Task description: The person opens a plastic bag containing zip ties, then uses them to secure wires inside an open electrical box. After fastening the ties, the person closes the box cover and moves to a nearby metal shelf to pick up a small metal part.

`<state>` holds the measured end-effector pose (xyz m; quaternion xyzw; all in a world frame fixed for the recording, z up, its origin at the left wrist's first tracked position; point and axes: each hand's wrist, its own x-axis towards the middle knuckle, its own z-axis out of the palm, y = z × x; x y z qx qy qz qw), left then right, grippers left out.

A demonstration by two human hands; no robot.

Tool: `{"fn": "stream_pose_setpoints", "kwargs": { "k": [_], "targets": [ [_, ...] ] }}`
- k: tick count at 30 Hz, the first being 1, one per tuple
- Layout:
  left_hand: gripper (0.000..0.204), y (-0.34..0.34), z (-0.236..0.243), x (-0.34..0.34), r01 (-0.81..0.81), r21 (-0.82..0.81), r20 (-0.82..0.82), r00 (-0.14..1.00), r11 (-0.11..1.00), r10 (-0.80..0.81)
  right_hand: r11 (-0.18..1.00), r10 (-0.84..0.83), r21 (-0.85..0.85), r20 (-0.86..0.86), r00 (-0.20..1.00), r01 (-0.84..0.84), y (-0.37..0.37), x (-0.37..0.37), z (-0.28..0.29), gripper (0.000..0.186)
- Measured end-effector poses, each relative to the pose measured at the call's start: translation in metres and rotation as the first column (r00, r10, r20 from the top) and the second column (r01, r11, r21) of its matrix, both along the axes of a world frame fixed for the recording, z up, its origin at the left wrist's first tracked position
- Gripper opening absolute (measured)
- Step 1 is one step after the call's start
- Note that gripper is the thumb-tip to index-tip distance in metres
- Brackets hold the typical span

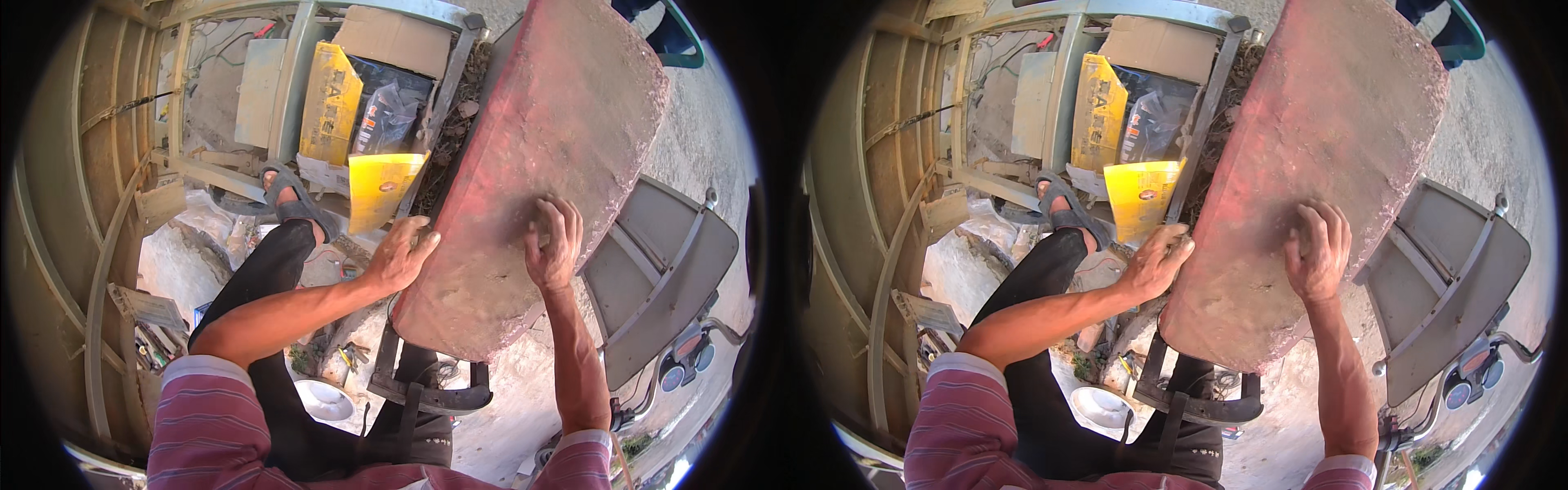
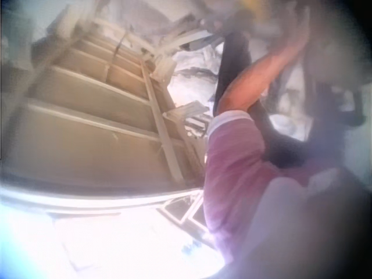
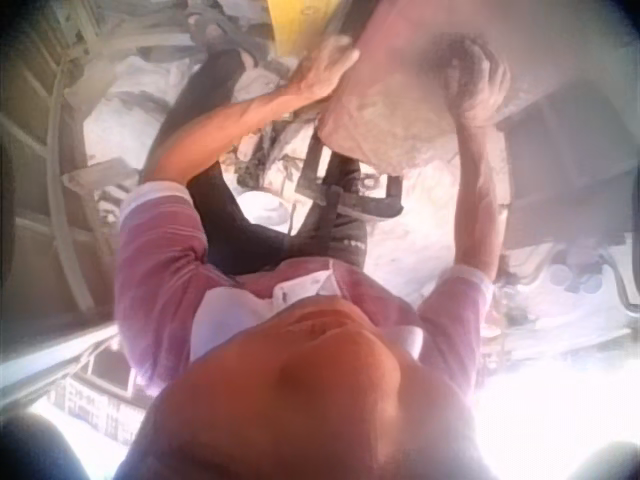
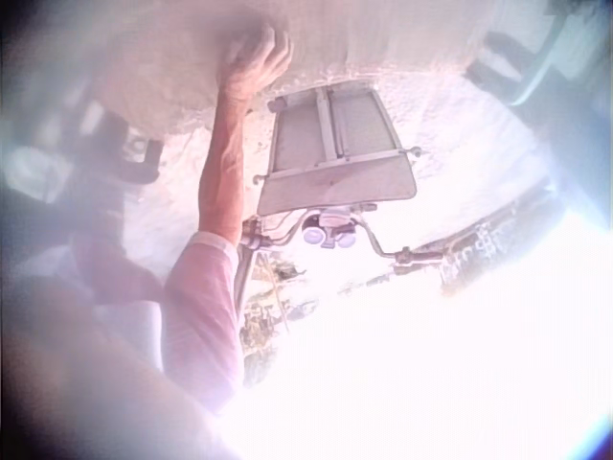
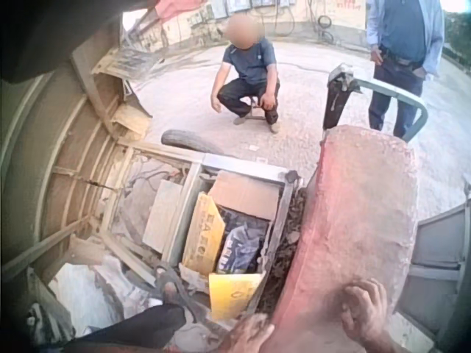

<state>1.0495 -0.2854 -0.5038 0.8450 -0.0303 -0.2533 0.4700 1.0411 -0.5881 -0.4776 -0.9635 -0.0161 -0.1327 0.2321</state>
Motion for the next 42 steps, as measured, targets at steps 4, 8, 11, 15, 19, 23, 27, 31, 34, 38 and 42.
{"fn": "stream_pose_setpoints", "kwargs": {
  "k": [4, 8, 11, 15, 19, 23, 27, 31, 34, 38, 42],
  "targets": [
    [0.053, -0.054, -0.033, -0.041, -0.268, 0.016, 0.146, 0.954, 0.963, 0.263, 0.987, -0.011, -0.162, 0.056, 0.998, 0.02, 0.008, -0.043, -0.037, 0.051],
    [0.046, -0.065, -0.046, -0.055, -0.352, 0.111, 0.264, 0.912, 0.929, 0.314, 0.978, -0.034, -0.205, 0.066, 0.997, 0.047, 0.009, -0.048, -0.056, 0.056],
    [0.041, -0.066, -0.047, -0.055, -0.373, 0.102, 0.29, 0.898, 0.922, 0.331, 0.976, -0.021, -0.215, 0.075, 0.997, 0.037, 0.005, -0.049, -0.058, 0.057],
    [0.038, -0.07, -0.041, -0.053, -0.397, 0.143, 0.293, 0.892, 0.907, 0.344, 0.981, -0.018, -0.191, 0.1, 0.995, 0.037, 0.005, -0.047, -0.059, 0.057],
    [0.042, -0.07, -0.04, -0.053, -0.393, 0.159, 0.314, 0.89, 0.906, 0.331, 0.981, -0.014, -0.19, 0.109, 0.994, 0.035, 0.004, -0.046, -0.059, 0.056],
    [0.045, -0.069, -0.045, -0.054, -0.394, 0.195, 0.335, 0.887, 0.898, 0.317, 0.973, 0.014, -0.231, 0.135, 0.991, 0.018, 0.004, -0.045, -0.058, 0.05],
    [0.047, -0.07, -0.046, -0.057, -0.408, 0.208, 0.3, 0.892, 0.889, 0.34, 0.969, 0.025, -0.248, 0.157, 0.987, 0.015, 0.007, -0.044, -0.058, 0.05],
    [0.048, -0.068, -0.043, -0.056, -0.423, 0.181, 0.308, 0.882, 0.888, 0.357, 0.965, 0.028, -0.26, 0.181, 0.983, 0.021, 0.008, -0.044, -0.059, 0.051],
    [0.049, -0.068, -0.043, -0.057, -0.424, 0.162, 0.303, 0.881, 0.891, 0.364, 0.961, 0.028, -0.275, 0.183, 0.983, 0.023, 0.008, -0.044, -0.06, 0.051],
    [0.046, -0.068, -0.046, -0.058, -0.412, 0.165, 0.281, 0.891, 0.896, 0.357, 0.951, 0.036, -0.308, 0.186, 0.982, 0.024, 0.009, -0.045, -0.062, 0.05],
    [0.047, -0.062, -0.041, -0.063, -0.419, 0.156, 0.293, 0.885, 0.895, 0.363, 0.957, 0.035, -0.289, 0.218, 0.975, 0.03, 0.009, -0.047, -0.066, 0.05]
  ]
}}
